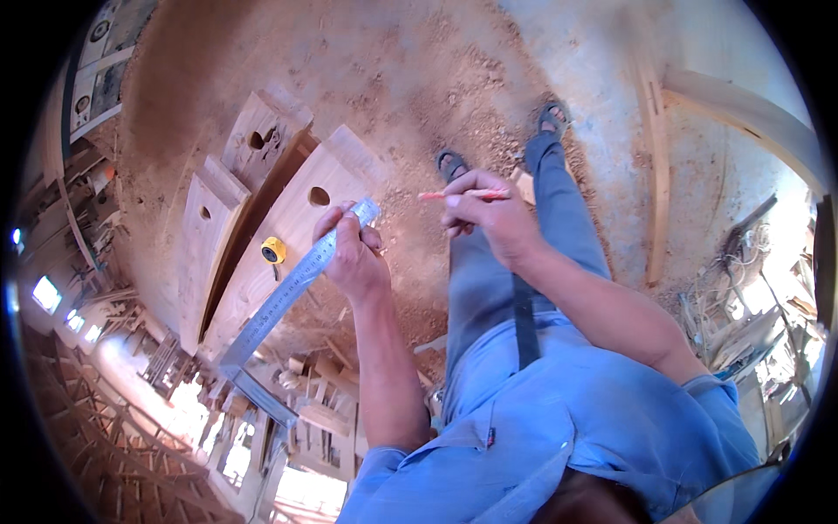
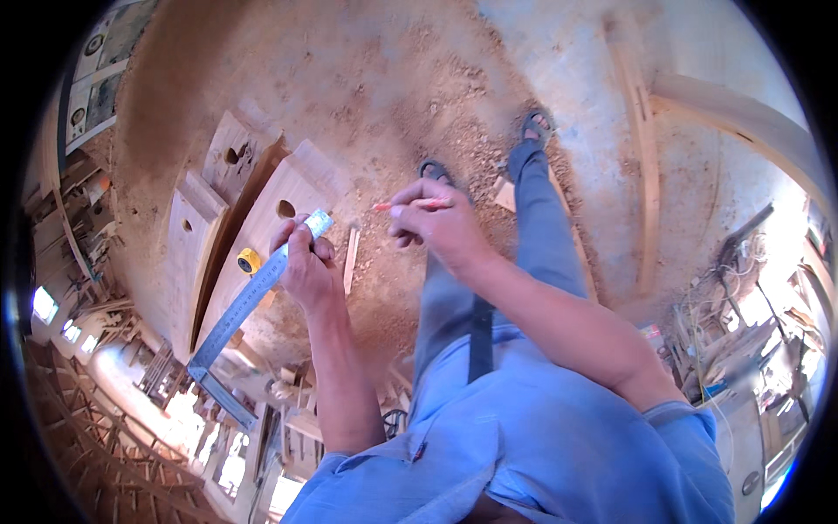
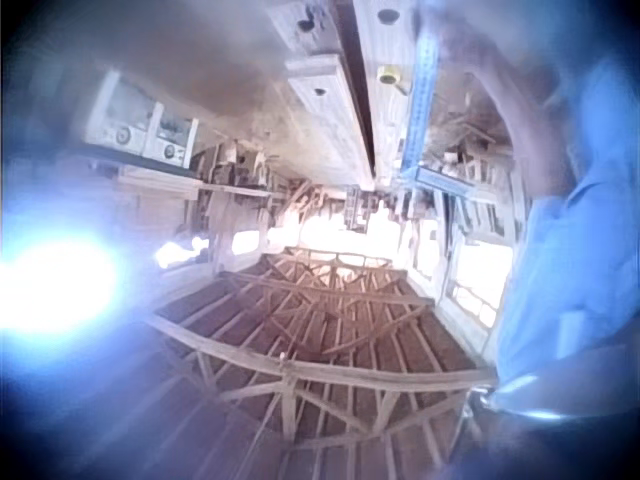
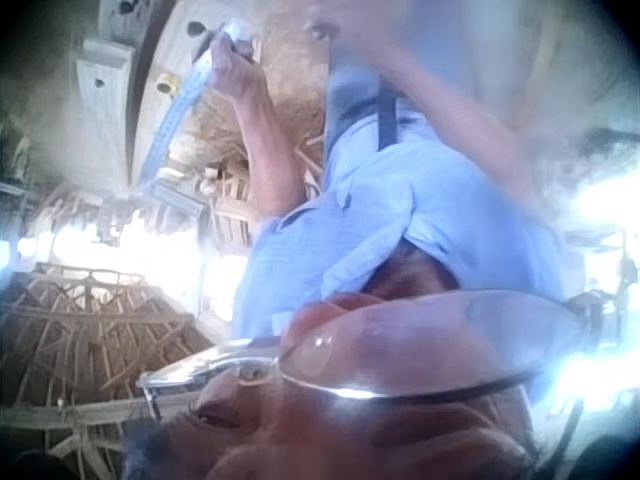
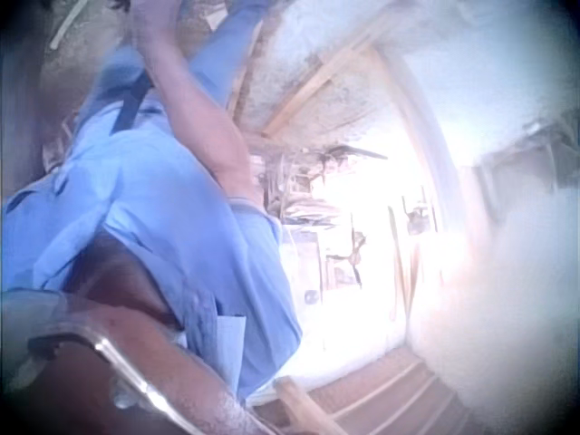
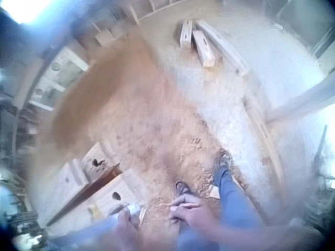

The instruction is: The person uses a try square and a pencil to measure and mark lines on several wooden planks. They repeatedly position the square on the wood and draw lines to indicate cut or join locations.

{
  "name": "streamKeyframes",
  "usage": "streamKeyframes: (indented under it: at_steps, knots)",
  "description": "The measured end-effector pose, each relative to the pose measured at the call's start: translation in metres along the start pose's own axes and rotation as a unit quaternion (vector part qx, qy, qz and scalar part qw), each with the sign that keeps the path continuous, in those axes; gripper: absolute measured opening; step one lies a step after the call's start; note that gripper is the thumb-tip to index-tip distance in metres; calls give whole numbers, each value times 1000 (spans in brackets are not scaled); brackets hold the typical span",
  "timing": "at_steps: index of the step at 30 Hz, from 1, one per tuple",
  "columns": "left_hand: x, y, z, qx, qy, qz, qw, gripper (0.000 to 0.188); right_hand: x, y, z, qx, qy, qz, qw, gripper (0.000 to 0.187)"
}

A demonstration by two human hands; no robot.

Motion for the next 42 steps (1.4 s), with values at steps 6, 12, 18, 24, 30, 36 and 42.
streamKeyframes:
  at_steps: [6, 12, 18, 24, 30, 36, 42]
  knots:
    - [32, -23, -26, 146, -94, 82, 981, 20, 50, 55, 3, 32, -27, 7, 999, 10]
    - [50, -38, -33, 246, -155, 99, 952, 19, 74, 65, 25, 67, -41, -50, 996, 10]
    - [65, -40, -27, 343, -163, 94, 920, 20, 84, 64, 25, 89, -49, -103, 990, 15]
    - [74, -39, -27, 353, -202, 93, 909, 20, 99, 55, 28, 129, -21, -210, 969, 41]
    - [73, -44, -22, 366, -167, 119, 908, 21, 123, 40, 23, 69, 63, -259, 961, 41]
    - [82, -41, -19, 373, -189, 97, 903, 21, 138, 23, 36, 96, 5, -202, 975, 22]
    - [84, -42, -20, 373, -202, 93, 901, 20, 156, 16, 47, 57, -6, -205, 977, 21]
Point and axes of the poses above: each hand's wrist, its own x-axis towards the middle knuckle, its own y-axis out of the back of the hand, z = x × y, the point moved 3 cm from there along x, towards the middle knuckle, and after that the axes turned 11 degrees about x, right-handed, at the moved point
